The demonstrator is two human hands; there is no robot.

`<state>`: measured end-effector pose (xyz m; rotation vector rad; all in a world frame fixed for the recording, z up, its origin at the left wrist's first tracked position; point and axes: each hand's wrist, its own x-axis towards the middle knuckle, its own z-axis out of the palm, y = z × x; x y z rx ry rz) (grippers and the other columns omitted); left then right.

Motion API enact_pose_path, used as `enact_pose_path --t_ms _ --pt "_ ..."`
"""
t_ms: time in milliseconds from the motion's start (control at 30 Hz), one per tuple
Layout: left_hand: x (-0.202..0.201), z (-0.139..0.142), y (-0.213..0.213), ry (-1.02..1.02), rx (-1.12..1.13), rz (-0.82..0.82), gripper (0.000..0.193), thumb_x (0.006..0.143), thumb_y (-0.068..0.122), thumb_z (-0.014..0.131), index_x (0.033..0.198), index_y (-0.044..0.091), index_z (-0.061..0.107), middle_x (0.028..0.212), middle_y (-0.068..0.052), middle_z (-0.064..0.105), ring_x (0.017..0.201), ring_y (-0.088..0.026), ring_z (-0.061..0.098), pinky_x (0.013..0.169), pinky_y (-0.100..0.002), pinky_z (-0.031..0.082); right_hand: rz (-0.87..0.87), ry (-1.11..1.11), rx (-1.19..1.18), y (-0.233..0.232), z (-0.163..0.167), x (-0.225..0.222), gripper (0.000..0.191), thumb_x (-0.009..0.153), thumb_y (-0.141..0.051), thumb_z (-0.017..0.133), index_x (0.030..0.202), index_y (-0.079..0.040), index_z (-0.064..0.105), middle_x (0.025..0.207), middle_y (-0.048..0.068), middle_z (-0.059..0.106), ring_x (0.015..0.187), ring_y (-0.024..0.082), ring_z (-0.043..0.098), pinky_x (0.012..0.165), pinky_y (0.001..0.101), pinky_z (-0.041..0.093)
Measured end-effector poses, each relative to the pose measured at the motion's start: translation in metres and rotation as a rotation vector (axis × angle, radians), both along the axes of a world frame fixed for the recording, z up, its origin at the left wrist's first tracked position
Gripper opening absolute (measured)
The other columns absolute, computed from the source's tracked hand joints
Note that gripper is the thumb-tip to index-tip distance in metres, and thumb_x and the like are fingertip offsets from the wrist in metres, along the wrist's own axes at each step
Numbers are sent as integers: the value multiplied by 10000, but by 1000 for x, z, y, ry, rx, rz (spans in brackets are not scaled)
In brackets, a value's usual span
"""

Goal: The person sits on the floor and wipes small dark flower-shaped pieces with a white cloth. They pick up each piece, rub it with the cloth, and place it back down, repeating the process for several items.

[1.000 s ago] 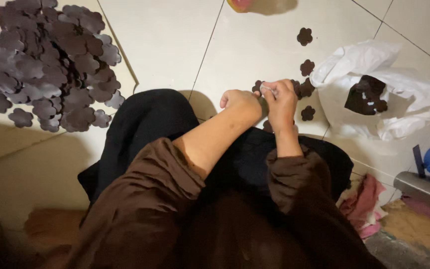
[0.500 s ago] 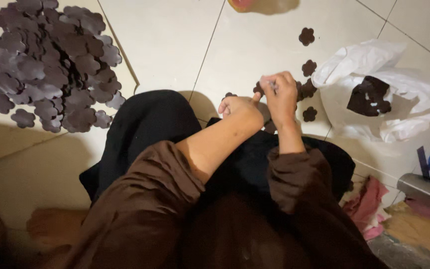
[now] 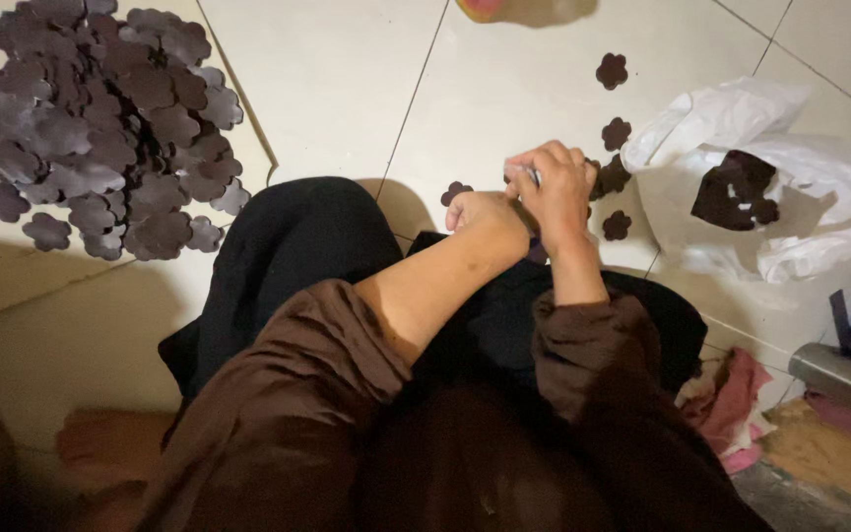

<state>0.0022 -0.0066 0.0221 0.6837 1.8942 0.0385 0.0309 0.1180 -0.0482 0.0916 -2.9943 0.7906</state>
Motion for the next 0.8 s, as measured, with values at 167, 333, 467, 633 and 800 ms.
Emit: enact_pose_path --t_ms 167,333,467,633,800 --pt "-1 -1 2 -54 3 44 635 864 212 751 1461 188 537 1713 -23 85 1072 -310 705 762 -537 576 -86 44 0 -3 -7 -5 43 919 -205 782 930 -164 775 1015 20 686 1023 275 588 935 450 382" --pt "-3 -4 5 -4 -15 81 816 882 224 734 1597 99 361 1671 -31 311 1048 -336 746 743 -556 584 -25 -37 -112 3 1 7 58 906 -185 768 951 -149 761 1016 13 687 1021 260 593 944 427 408" --pt "-1 -3 5 -55 -7 25 607 883 176 731 1472 140 587 1750 -37 114 1055 -332 738 762 -545 575 -50 69 18 1 -1 0 68 898 -174 805 901 -126 756 989 35 701 990 284 595 903 437 411" --pt "-4 6 2 -56 9 50 608 886 171 734 1468 184 558 1734 -54 60 1124 -337 669 773 -575 573 -39 88 -42 1 4 0 106 907 -171 811 876 -100 738 960 60 700 941 285 609 842 428 468" --pt "-4 7 3 -78 -7 19 614 883 183 744 1472 174 571 1742 -45 102 1134 -327 707 779 -529 569 -105 19 -110 4 8 11 67 886 -145 800 906 -94 760 943 79 696 900 286 598 815 409 489"
